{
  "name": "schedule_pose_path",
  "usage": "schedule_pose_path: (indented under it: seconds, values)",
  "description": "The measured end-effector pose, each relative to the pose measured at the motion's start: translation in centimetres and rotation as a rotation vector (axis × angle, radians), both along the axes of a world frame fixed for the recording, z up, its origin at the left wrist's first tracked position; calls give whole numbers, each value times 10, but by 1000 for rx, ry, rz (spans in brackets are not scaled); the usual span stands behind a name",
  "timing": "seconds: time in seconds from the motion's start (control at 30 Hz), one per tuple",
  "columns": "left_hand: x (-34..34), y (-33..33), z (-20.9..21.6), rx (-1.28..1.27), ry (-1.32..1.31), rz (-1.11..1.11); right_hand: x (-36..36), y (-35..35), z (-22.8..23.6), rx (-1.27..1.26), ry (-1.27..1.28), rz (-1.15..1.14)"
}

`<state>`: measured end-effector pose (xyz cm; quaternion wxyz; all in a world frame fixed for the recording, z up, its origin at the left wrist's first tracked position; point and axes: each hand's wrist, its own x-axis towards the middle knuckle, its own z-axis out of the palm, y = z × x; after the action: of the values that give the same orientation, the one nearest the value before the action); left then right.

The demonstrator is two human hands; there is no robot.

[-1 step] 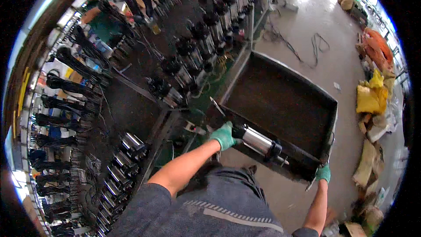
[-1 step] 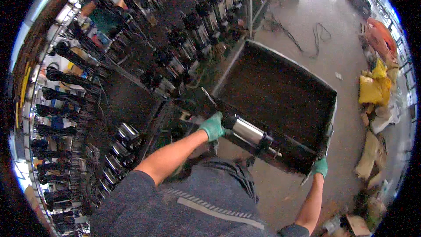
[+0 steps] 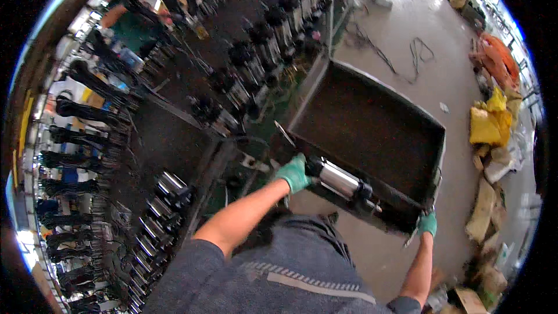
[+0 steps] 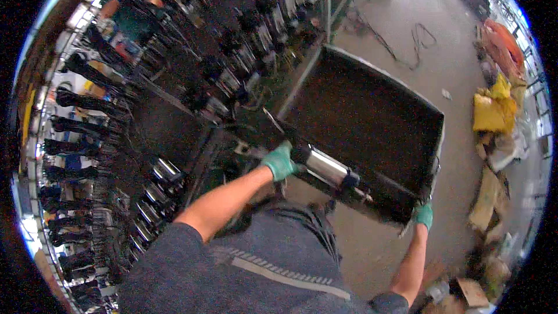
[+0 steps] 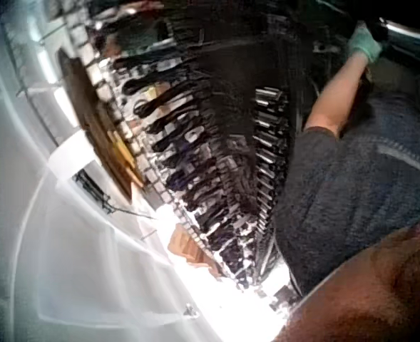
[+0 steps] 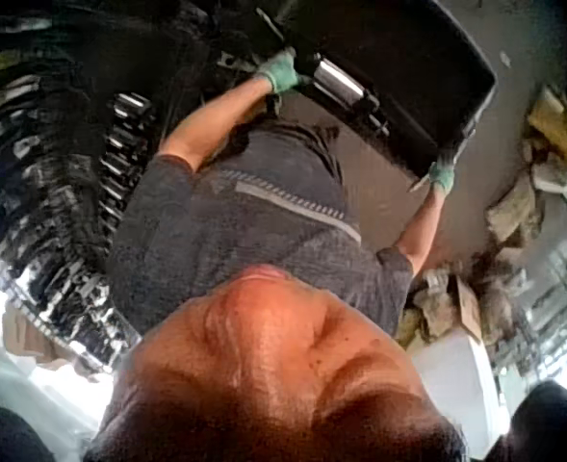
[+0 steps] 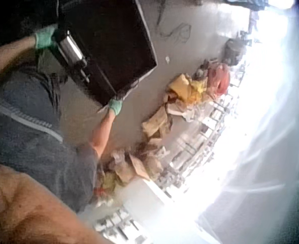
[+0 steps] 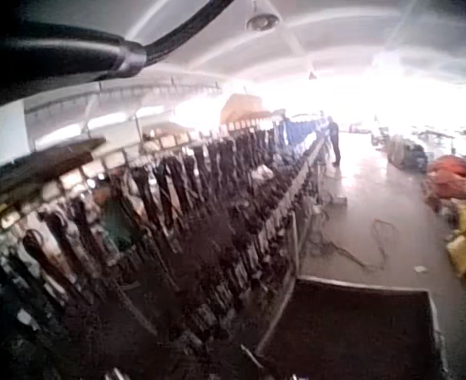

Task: The person repeatedly picks up cylindrical metal devices from a rack, places them into a large metal tray, and then removes them to return them to the rack. The person wears green gloves and handles the devices by hand, occasionally adjusting their position within the tray.

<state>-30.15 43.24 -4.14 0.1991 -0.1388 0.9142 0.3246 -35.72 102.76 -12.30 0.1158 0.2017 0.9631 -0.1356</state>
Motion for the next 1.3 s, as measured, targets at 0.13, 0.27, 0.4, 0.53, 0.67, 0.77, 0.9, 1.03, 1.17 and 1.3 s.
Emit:
schedule_pose_path:
  seconds: [0.13, 0.27, 0.4, 0.53, 0.67, 0.77, 0.9, 1.03, 1.17, 1.3]
  values:
    - [6, -3, -6, 90, 13, 63, 0, -86, 63, 4, 220, -43]
    - [9, 4, 5, -25, 52, 0, 1, -211, 93, -445, 490, 182]
    - [0, -35, -5, 16, 144, -95, 0, -326, 107, -403, 472, 389]
    - [-39, -108, -6, -112, 413, 121, -1, -351, 102, -209, 328, 268]
    - [-66, -133, -59, -35, 169, 91, 13, -346, 105, 68, 218, 347]
    - [-83, -145, -65, 168, 177, 117, 3, -358, 93, 237, 241, 411]
    - [-77, -143, -96, 196, 253, 215, -2, -362, 98, 229, 160, 371]
    - [-69, -137, -101, 264, 373, 272, 5, -358, 99, 216, 166, 326]
    - [-56, -140, -104, 253, 537, 272, 2, -360, 97, 203, 208, 363]
    - [-48, -141, -84, 210, 459, 265, 0, -360, 97, 215, 211, 366]
